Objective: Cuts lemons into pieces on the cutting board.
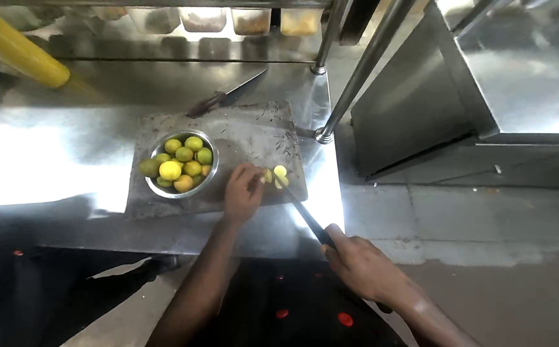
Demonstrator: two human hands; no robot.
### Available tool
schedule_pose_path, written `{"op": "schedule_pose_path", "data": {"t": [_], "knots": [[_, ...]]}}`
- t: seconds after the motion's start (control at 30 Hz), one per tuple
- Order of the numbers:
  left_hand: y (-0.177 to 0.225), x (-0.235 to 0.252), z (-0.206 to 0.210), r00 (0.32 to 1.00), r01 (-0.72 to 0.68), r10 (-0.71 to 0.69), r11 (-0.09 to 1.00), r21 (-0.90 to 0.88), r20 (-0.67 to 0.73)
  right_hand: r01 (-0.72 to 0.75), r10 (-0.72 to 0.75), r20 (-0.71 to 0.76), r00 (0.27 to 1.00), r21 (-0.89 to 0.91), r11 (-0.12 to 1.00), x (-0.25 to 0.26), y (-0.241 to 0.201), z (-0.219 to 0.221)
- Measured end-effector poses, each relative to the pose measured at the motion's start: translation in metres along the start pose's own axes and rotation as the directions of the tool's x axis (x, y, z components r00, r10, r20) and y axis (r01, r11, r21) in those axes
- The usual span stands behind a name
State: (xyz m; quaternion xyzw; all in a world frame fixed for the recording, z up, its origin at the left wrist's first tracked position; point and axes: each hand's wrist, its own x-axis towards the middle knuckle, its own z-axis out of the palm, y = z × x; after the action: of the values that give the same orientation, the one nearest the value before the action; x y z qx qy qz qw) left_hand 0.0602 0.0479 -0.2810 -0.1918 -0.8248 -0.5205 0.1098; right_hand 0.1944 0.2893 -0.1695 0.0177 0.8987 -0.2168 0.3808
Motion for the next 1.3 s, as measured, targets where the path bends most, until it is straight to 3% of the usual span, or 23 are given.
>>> {"op": "schedule_pose_path", "data": {"t": [0.27,0.53,0.67,0.93,1.17,1.3], "knots": [[0.004,0.004,0.010,0.997,0.050,-0.043,0.990,0.128,-0.060,-0.050,0.051,0.017,0.999,-0.056,0.997,-0.005,-0.008,-0.004],[-0.001,-0.004,0.007,0.999,-0.035,0.036,0.994,0.100,-0.010,-0.062,0.066,0.038,0.997,-0.109,0.992,-0.036,0.009,0.004],[0.001,-0.006,0.005,0.996,-0.093,0.093,0.992,0.081,0.015,-0.090,0.091,0.004,0.996,-0.110,0.990,-0.023,0.002,0.002],[-0.002,-0.005,-0.002,0.996,-0.057,0.057,0.998,-0.006,0.064,-0.027,0.014,-0.070,0.997,-0.185,0.982,-0.004,-0.037,-0.008],[-0.002,-0.007,0.002,0.994,-0.106,0.104,0.993,0.060,0.032,-0.066,0.062,-0.022,0.998,-0.220,0.973,0.002,-0.050,-0.016],[-0.001,-0.007,0.002,0.996,-0.088,0.085,0.993,0.077,0.039,-0.049,0.047,-0.015,0.999,-0.199,0.979,0.033,-0.073,-0.026]]}}
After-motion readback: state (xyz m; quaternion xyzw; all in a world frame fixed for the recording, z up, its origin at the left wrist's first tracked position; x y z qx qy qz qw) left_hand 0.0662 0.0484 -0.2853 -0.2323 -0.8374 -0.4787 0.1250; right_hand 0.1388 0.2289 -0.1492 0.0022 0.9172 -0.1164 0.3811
